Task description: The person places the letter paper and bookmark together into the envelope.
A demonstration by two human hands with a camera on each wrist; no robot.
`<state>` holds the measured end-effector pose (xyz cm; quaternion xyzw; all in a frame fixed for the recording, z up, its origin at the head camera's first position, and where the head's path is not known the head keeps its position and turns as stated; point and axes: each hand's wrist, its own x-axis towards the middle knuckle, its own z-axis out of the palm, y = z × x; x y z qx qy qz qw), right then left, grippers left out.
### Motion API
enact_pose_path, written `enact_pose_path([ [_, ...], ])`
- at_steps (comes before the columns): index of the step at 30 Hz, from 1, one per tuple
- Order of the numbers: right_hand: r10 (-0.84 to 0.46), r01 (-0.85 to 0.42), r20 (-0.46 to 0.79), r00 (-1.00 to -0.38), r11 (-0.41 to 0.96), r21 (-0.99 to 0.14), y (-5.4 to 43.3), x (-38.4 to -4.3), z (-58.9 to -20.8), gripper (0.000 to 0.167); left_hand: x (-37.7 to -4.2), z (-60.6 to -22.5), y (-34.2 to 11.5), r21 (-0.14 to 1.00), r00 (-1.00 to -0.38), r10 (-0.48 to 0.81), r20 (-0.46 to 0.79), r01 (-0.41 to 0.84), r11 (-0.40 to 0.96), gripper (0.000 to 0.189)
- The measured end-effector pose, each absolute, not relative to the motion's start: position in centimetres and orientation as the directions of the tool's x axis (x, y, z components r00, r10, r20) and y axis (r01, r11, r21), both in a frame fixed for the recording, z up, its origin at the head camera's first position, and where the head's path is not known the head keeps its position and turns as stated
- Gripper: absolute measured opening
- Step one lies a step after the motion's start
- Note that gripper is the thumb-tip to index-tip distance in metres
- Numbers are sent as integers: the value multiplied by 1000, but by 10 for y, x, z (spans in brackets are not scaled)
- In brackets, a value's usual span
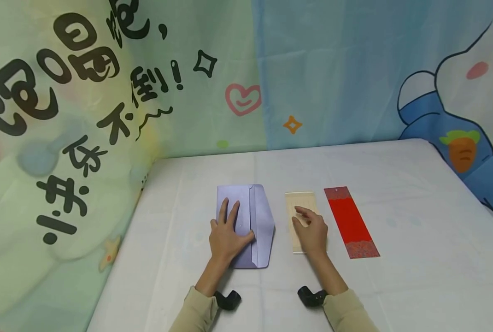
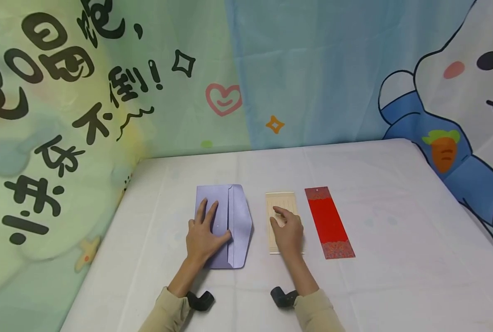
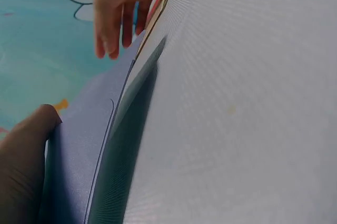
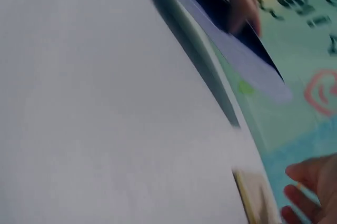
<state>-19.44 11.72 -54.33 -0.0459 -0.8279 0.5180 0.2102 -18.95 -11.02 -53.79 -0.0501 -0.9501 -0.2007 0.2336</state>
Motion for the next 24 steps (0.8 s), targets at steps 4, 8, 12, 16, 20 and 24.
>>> enact_pose_path([
  [4, 220, -165, 358, -907, 597, -785, 135, -193, -550, 42, -188, -537, -109, 354, -887, 5, 462, 189, 916, 86],
  [8, 150, -135, 320, -936, 685, -716, 142, -192, -553, 66, -188, -538, -108, 360, -871, 8, 491, 211, 909, 86],
  [12, 124, -79, 241, -963, 723, -686, 143, -190, -553, 77, -189, -540, -108, 353, -848, 12, 530, 233, 906, 85],
  [16, 113, -69, 220, -969, 731, -678, 142, -189, -552, 71, -189, -538, -108, 357, -875, 6, 484, 204, 912, 86],
  [20, 112, -71, 222, -969, 730, -680, 142, -189, -551, 66, -188, -537, -109, 363, -900, -5, 436, 171, 916, 86],
  [24, 114, -78, 229, -967, 722, -688, 142, -190, -551, 64, -188, -537, -108, 361, -900, -5, 435, 169, 917, 86],
])
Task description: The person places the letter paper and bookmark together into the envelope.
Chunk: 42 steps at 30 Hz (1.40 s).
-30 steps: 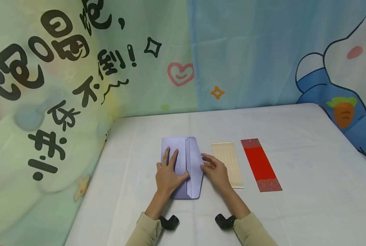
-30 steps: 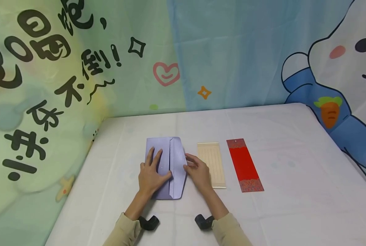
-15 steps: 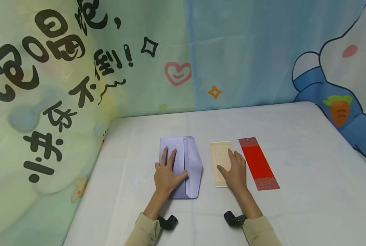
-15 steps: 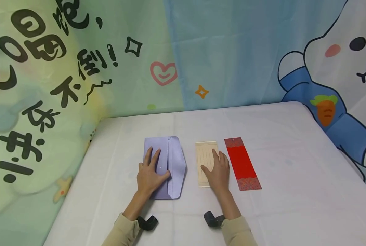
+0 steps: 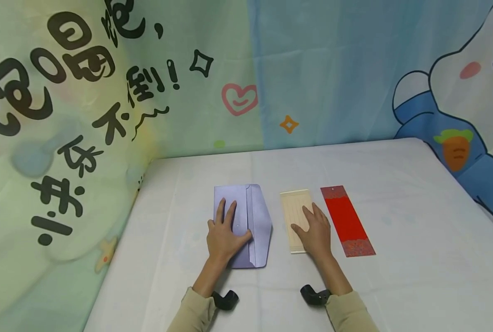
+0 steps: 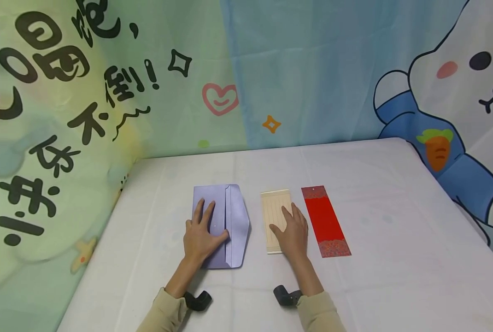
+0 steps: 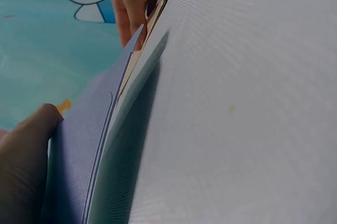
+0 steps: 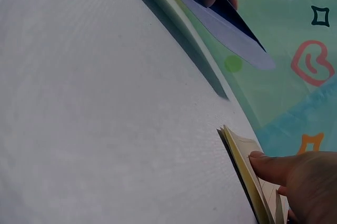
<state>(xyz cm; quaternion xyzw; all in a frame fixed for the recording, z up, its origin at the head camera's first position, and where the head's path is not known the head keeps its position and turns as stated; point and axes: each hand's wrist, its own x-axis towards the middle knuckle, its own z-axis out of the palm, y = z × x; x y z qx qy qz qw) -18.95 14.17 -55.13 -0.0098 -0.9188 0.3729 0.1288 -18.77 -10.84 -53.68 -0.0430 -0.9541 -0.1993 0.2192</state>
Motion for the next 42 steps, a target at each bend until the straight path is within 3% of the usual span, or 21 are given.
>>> enact_pose_path([
  [13, 122, -130, 282, -952, 670, -731, 140, -193, -551, 58, -188, -535, -109, 358, -907, -13, 421, 154, 921, 86],
  [20, 99, -59, 134, -986, 544, -837, 141, -189, -540, 51, -188, -536, -108, 353, -902, -3, 433, 166, 921, 86],
  [23, 66, 30, -3, -998, 415, -909, 143, -187, -532, 49, -188, -537, -108, 347, -901, 0, 433, 167, 923, 86],
  [26, 38, 131, -126, -991, 192, -973, 144, -187, -523, 51, -189, -538, -109, 347, -905, -2, 426, 161, 924, 87],
  [30, -18, 149, -149, -989, -30, -988, 140, -186, -512, 57, -189, -539, -109, 345, -914, -6, 406, 147, 927, 87],
  [35, -97, 54, -55, -994, 13, -998, 130, -185, -512, 59, -189, -537, -110, 335, -909, 2, 418, 156, 929, 86],
  [42, -151, 68, -75, -986, 52, -996, 117, -183, -524, 59, -190, -536, -108, 326, -900, 12, 436, 171, 930, 85],
])
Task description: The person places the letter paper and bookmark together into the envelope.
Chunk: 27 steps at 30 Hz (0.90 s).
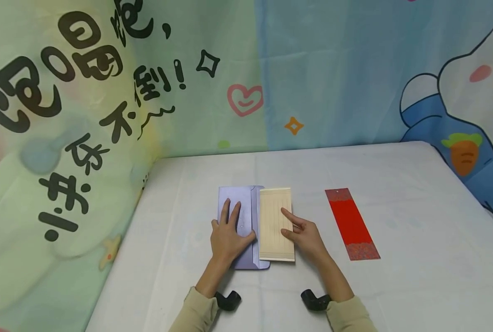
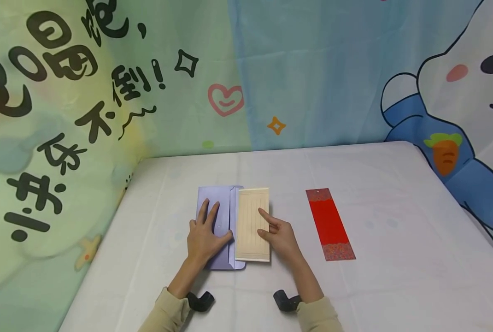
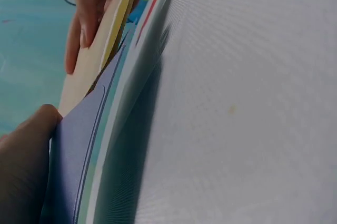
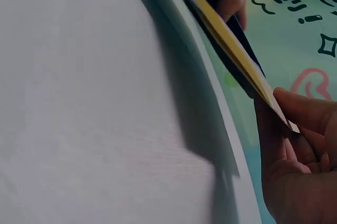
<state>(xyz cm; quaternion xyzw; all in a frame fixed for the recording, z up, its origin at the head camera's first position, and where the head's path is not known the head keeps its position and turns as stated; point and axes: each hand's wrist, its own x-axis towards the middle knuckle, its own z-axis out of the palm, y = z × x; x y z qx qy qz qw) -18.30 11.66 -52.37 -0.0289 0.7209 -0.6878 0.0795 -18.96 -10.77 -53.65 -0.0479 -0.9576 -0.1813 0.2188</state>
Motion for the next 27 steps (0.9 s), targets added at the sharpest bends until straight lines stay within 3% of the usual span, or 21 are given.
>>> enact_pose_path([
  [19, -196, 73, -55, -979, -85, -994, 79, -181, -533, 58, -189, -532, -103, 305, -915, 26, 402, 161, 939, 86],
  [22, -217, 19, -11, -976, -32, -999, 76, -181, -530, 59, -188, -532, -103, 308, -908, 31, 418, 174, 935, 86],
  [27, -220, -122, 79, -972, 190, -974, 76, -183, -529, 66, -188, -535, -104, 310, -910, 22, 415, 164, 936, 86],
])
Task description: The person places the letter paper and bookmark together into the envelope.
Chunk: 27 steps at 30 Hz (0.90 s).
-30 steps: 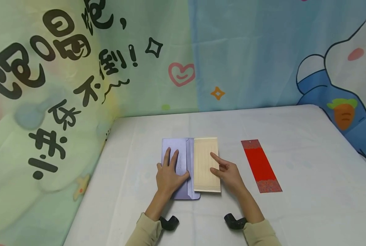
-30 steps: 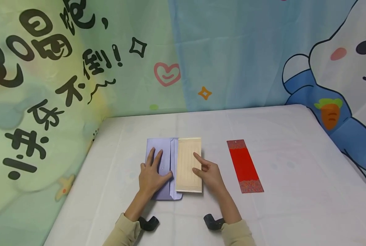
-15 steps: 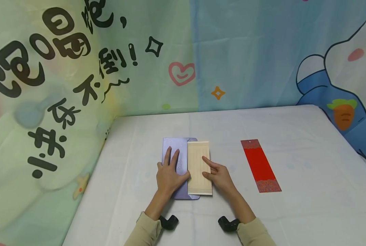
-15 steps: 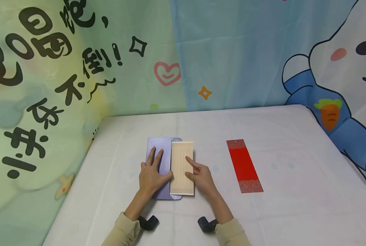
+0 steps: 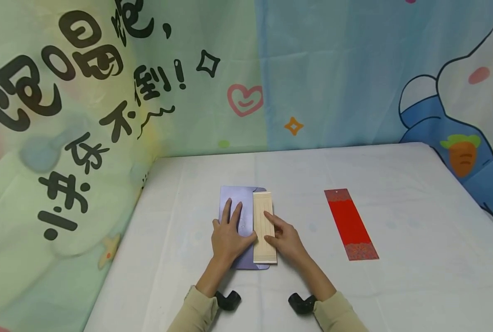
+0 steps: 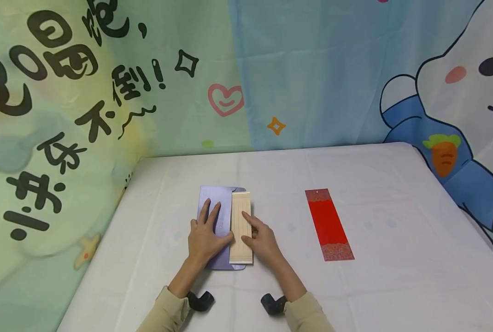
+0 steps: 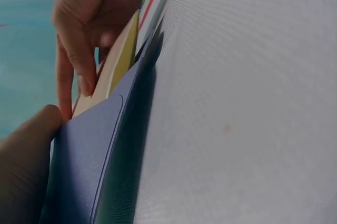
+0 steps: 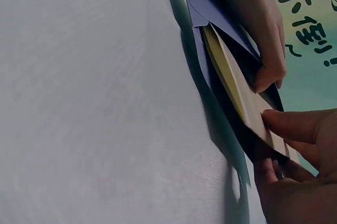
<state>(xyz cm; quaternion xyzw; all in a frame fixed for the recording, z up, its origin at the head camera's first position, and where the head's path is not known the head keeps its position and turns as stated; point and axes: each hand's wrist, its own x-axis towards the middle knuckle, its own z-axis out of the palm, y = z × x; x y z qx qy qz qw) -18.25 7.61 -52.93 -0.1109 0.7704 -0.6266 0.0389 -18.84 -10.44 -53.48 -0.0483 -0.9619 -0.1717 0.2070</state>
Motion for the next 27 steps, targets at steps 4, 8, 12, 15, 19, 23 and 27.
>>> enact_pose_path([
  [4, -228, -171, 115, -967, 243, -955, 75, -184, -530, 70, -189, -536, -106, 308, -905, 11, 424, 156, 939, 86],
  [8, -269, -143, 105, -957, 126, -982, 73, -186, -530, 70, -190, -535, -105, 307, -891, 23, 454, 181, 934, 85],
  [12, -316, -157, 109, -942, 131, -979, 70, -187, -529, 73, -189, -533, -102, 317, -882, 29, 470, 199, 927, 84],
  [15, -287, -201, 125, -950, 254, -946, 72, -185, -527, 74, -188, -533, -102, 325, -885, 15, 465, 186, 927, 84],
  [19, -253, -227, 141, -957, 353, -908, 75, -183, -524, 72, -187, -534, -104, 328, -892, 3, 452, 170, 929, 83],
  [23, -262, -230, 144, -954, 336, -913, 75, -184, -525, 72, -187, -534, -105, 327, -899, 12, 439, 172, 929, 84],
  [27, -267, -243, 162, -950, 307, -920, 73, -187, -528, 73, -187, -534, -103, 317, -901, 31, 433, 184, 930, 85],
])
